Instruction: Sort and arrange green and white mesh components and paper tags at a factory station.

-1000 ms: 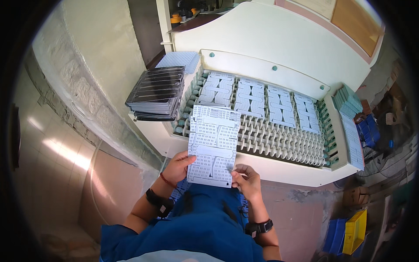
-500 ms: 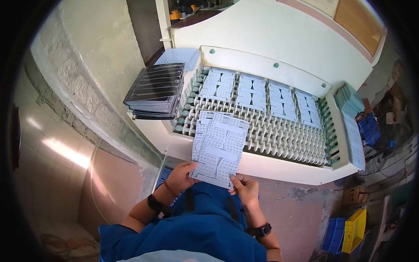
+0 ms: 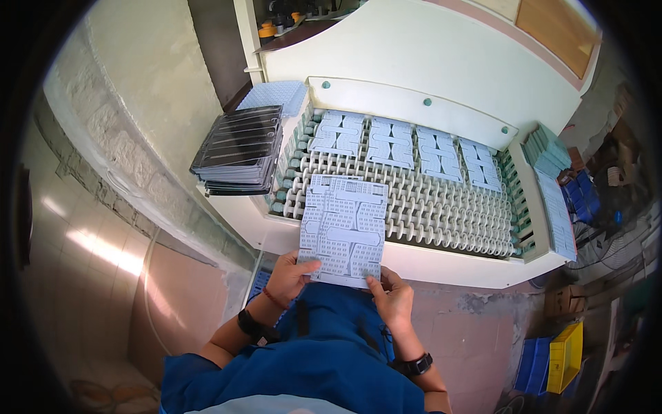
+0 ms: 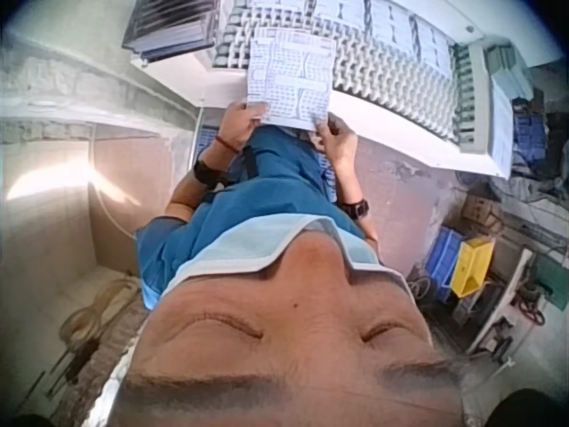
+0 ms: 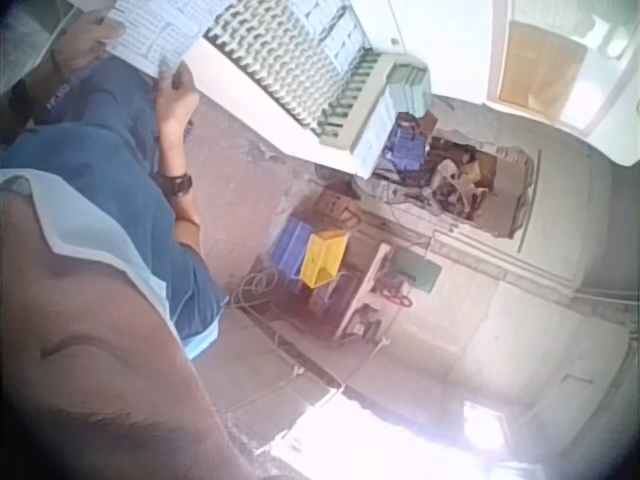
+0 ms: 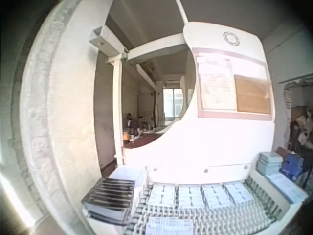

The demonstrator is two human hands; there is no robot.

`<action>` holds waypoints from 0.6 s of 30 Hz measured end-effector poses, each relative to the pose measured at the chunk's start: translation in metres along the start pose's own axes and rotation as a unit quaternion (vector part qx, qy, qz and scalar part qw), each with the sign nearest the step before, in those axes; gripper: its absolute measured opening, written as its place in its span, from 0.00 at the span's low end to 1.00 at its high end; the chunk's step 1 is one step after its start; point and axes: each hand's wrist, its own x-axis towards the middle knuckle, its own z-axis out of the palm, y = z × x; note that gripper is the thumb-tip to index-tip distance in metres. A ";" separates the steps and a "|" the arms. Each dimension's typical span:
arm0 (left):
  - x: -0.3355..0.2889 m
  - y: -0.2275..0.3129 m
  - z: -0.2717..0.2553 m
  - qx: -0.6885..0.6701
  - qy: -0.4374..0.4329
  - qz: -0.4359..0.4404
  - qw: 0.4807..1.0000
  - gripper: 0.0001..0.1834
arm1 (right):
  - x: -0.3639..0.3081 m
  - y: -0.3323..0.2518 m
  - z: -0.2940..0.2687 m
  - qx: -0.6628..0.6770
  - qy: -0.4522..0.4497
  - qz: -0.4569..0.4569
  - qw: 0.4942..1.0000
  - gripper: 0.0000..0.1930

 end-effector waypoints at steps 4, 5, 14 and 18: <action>0.005 0.000 0.003 0.028 0.022 0.014 0.999 0.12 | 0.004 -0.003 -0.002 -0.025 0.017 -0.010 0.999 0.17; 0.007 -0.001 0.003 0.029 0.024 0.019 0.999 0.12 | 0.005 -0.003 -0.002 -0.024 0.017 -0.004 1.000 0.16; 0.009 0.028 -0.006 0.073 0.050 -0.003 0.996 0.14 | 0.024 0.016 -0.031 0.268 -0.005 0.062 0.961 0.07; 0.020 0.042 -0.033 0.103 0.059 -0.012 0.993 0.14 | 0.040 0.019 -0.050 0.282 0.021 0.032 0.959 0.06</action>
